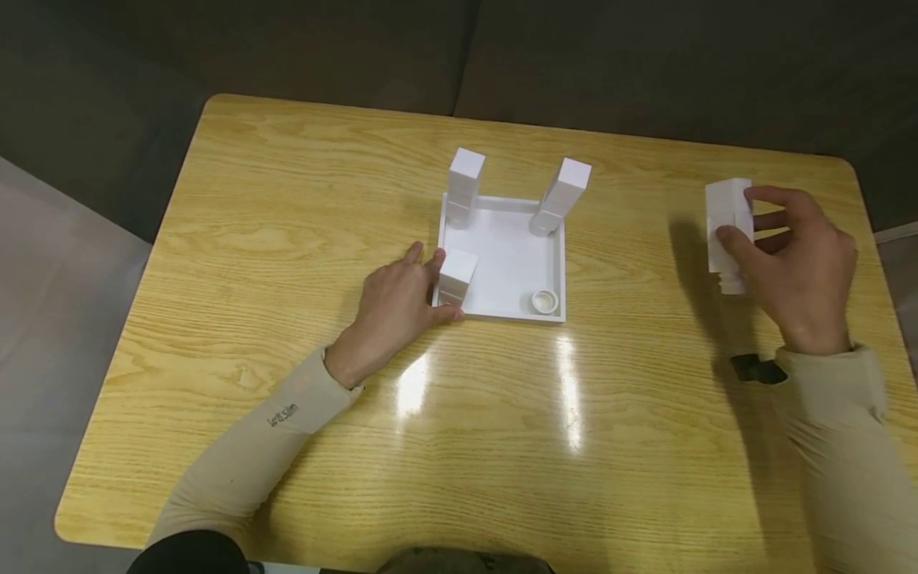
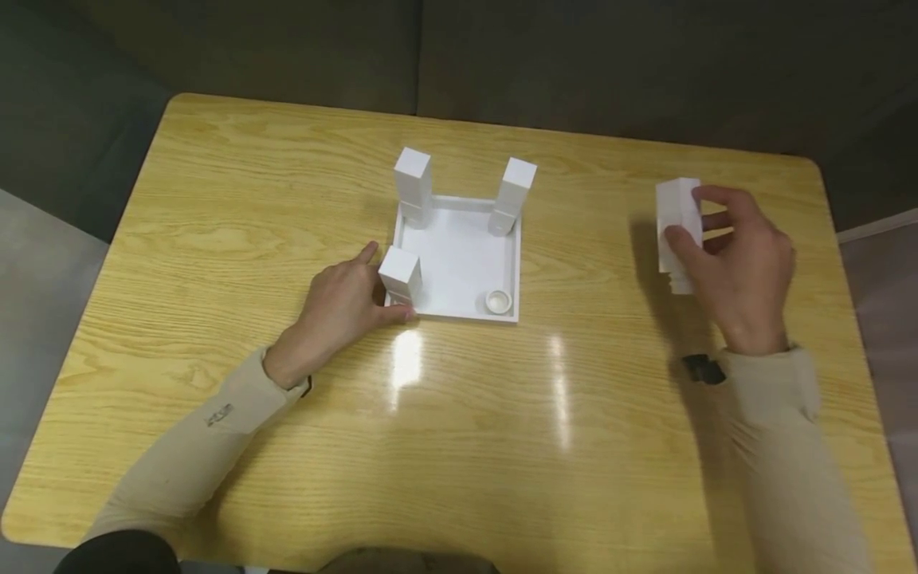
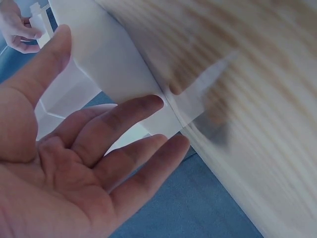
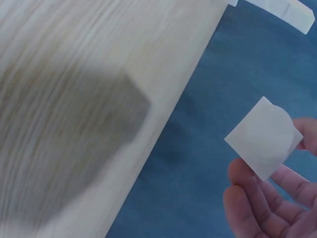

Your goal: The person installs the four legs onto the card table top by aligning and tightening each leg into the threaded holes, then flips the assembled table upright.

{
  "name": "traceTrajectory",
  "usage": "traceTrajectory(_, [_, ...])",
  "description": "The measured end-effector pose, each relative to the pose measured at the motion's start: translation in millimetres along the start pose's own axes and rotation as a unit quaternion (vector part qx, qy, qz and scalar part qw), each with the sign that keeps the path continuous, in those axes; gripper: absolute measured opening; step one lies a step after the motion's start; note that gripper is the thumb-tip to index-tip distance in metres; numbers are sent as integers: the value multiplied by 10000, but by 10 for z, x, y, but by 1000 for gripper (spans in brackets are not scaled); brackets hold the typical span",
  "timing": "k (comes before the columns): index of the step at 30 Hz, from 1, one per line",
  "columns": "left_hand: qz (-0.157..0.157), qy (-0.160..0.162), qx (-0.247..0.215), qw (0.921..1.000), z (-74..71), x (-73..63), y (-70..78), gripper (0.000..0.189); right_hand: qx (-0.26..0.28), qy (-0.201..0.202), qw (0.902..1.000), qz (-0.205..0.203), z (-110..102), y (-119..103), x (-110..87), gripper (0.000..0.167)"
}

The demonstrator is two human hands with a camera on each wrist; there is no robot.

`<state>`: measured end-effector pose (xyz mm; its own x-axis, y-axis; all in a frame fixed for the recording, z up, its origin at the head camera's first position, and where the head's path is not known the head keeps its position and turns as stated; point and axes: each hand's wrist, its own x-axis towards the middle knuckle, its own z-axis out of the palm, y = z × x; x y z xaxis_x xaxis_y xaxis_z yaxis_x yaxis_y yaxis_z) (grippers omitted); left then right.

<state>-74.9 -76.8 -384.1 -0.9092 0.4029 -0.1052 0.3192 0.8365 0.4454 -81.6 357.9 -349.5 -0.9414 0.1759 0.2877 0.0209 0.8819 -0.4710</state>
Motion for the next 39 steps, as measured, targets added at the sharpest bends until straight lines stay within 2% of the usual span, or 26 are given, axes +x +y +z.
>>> traceTrajectory(5, [63, 87, -117, 9999, 6, -3, -7, 90, 68, 4, 10000, 62, -17, -121, -39, 49])
traceTrajectory(11, [96, 89, -119, 9998, 8, -2, -15, 90, 367, 190, 9991, 76, -41, -254, -87, 49])
traceTrajectory(24, [122, 83, -145, 9998, 11, -4, -16, 91, 855, 332, 9953, -322, -94, -420, -152, 49])
traceTrajectory(39, [191, 120, -61, 9997, 21, -3, -24, 90, 1319, 299, 9883, -700, -130, -602, -276, 50])
